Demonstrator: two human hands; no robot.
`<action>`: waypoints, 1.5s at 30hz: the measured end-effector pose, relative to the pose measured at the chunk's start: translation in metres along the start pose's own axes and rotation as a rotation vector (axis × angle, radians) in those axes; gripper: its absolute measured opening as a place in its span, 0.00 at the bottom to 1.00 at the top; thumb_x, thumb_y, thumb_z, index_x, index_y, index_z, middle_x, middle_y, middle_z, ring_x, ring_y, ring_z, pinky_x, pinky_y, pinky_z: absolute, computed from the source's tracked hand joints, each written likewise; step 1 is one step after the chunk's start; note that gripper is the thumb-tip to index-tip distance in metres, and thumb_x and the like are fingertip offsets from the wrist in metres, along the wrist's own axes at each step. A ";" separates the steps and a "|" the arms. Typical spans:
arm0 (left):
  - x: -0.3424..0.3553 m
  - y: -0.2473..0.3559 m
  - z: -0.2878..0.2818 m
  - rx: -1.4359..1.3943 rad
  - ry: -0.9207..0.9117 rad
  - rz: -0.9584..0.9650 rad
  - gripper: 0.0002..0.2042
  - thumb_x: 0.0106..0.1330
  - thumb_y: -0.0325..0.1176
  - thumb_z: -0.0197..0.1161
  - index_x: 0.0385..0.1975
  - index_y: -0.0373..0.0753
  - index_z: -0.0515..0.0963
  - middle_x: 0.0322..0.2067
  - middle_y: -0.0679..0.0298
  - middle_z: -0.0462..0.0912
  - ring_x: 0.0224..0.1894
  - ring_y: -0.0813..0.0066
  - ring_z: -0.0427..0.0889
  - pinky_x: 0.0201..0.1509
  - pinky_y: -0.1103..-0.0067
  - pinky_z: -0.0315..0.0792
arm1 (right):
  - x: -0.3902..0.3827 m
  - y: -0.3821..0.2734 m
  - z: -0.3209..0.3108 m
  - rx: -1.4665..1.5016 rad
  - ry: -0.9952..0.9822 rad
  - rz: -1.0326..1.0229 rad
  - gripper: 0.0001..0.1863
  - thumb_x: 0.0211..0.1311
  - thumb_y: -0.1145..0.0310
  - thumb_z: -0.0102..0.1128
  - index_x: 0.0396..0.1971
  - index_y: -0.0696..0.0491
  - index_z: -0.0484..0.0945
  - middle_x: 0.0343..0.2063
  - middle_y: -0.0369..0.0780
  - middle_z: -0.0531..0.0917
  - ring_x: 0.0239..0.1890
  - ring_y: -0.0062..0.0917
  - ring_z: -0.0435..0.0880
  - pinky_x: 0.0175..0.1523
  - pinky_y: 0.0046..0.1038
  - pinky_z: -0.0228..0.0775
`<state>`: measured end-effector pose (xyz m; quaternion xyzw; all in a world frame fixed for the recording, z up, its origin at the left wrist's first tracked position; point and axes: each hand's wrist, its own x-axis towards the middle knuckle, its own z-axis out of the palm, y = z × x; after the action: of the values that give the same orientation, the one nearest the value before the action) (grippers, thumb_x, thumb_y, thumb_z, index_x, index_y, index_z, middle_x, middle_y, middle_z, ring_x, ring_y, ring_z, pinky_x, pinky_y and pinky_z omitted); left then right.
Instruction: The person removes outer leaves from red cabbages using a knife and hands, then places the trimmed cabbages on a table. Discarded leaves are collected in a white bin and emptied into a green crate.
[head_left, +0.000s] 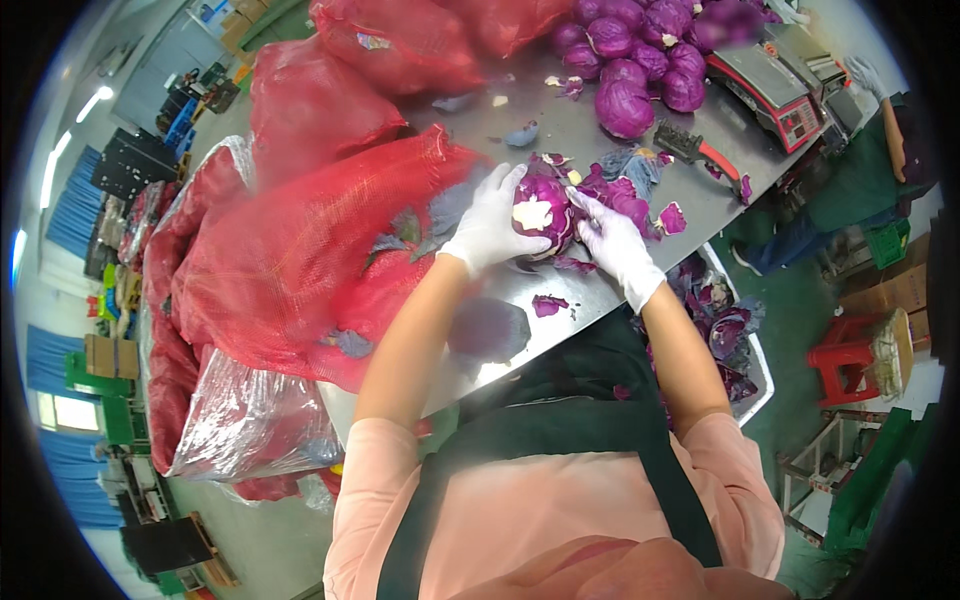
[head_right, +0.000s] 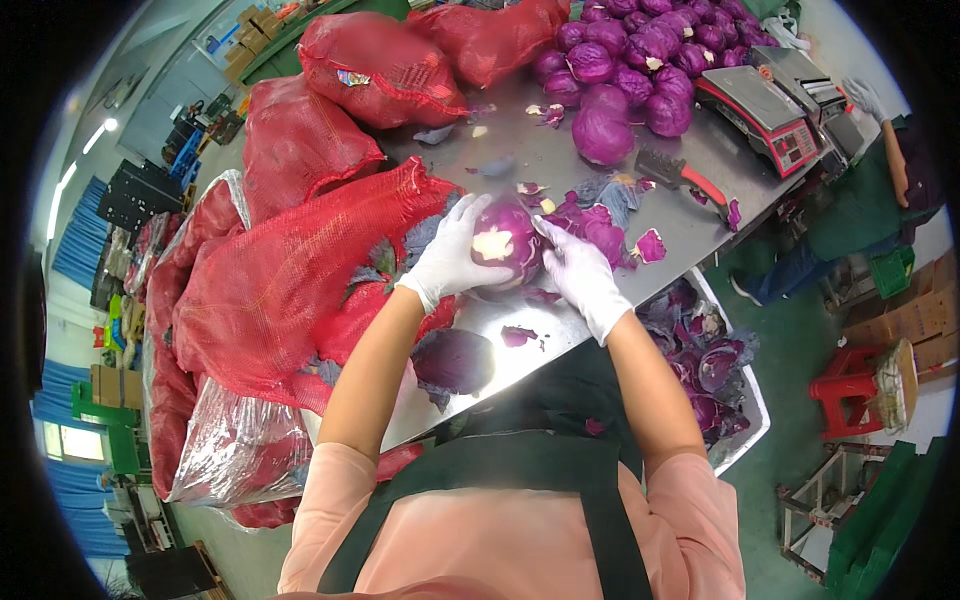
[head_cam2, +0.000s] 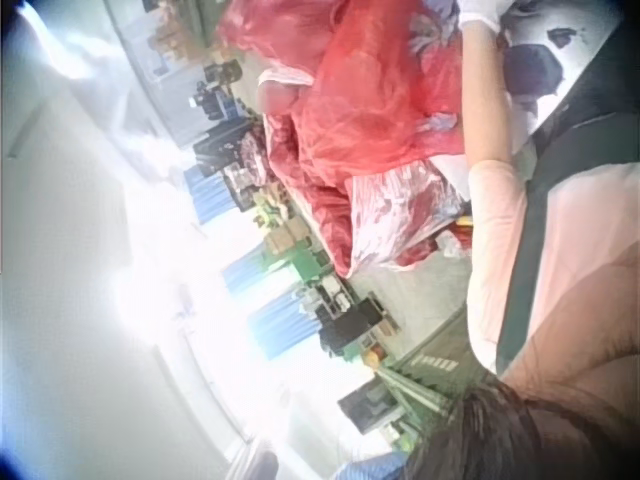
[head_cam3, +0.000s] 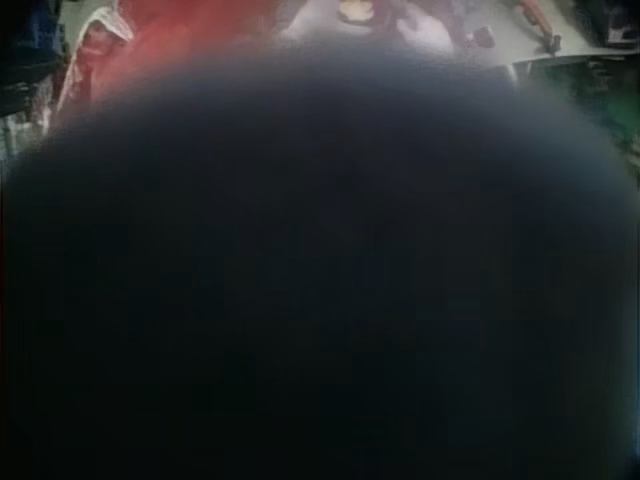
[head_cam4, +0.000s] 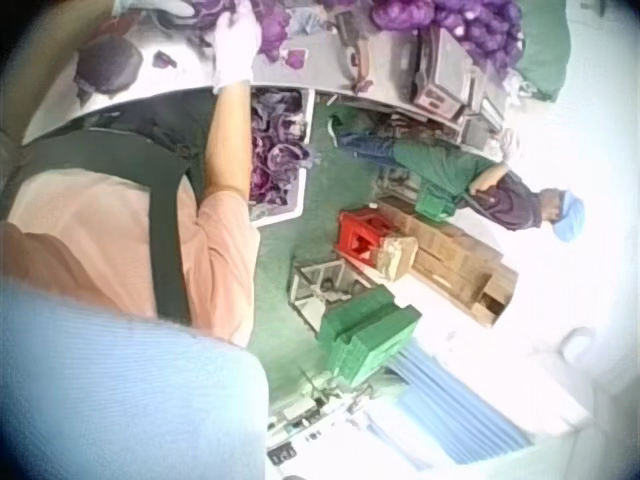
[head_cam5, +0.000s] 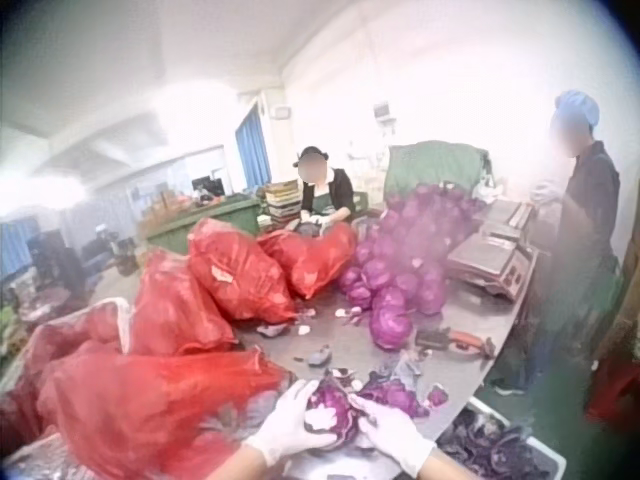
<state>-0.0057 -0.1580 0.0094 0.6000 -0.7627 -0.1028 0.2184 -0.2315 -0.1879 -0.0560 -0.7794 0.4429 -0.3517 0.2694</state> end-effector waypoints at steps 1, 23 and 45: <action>-0.001 -0.012 0.009 0.015 0.099 0.073 0.55 0.40 0.47 0.80 0.69 0.29 0.58 0.62 0.44 0.68 0.65 0.48 0.68 0.69 0.66 0.66 | -0.005 -0.004 0.005 0.024 -0.039 0.058 0.27 0.66 0.75 0.54 0.65 0.45 0.72 0.51 0.45 0.83 0.45 0.36 0.86 0.51 0.33 0.78; 0.046 0.046 0.007 0.180 -0.086 -0.184 0.48 0.45 0.64 0.72 0.55 0.25 0.70 0.53 0.38 0.75 0.55 0.41 0.74 0.61 0.59 0.70 | 0.014 -0.030 -0.009 -0.158 -0.094 0.206 0.41 0.59 0.78 0.52 0.74 0.39 0.56 0.46 0.56 0.82 0.44 0.48 0.85 0.47 0.43 0.77; 0.051 -0.002 0.004 -0.217 -0.224 0.207 0.51 0.47 0.50 0.79 0.68 0.30 0.59 0.62 0.41 0.67 0.64 0.47 0.69 0.70 0.64 0.64 | 0.099 -0.198 -0.491 -1.128 0.877 0.072 0.32 0.57 0.79 0.51 0.65 0.48 0.70 0.42 0.43 0.84 0.32 0.26 0.82 0.42 0.29 0.77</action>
<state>-0.0151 -0.2081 0.0155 0.4759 -0.8245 -0.2276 0.2049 -0.4827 -0.2361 0.4178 -0.5717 0.6502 -0.3409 -0.3663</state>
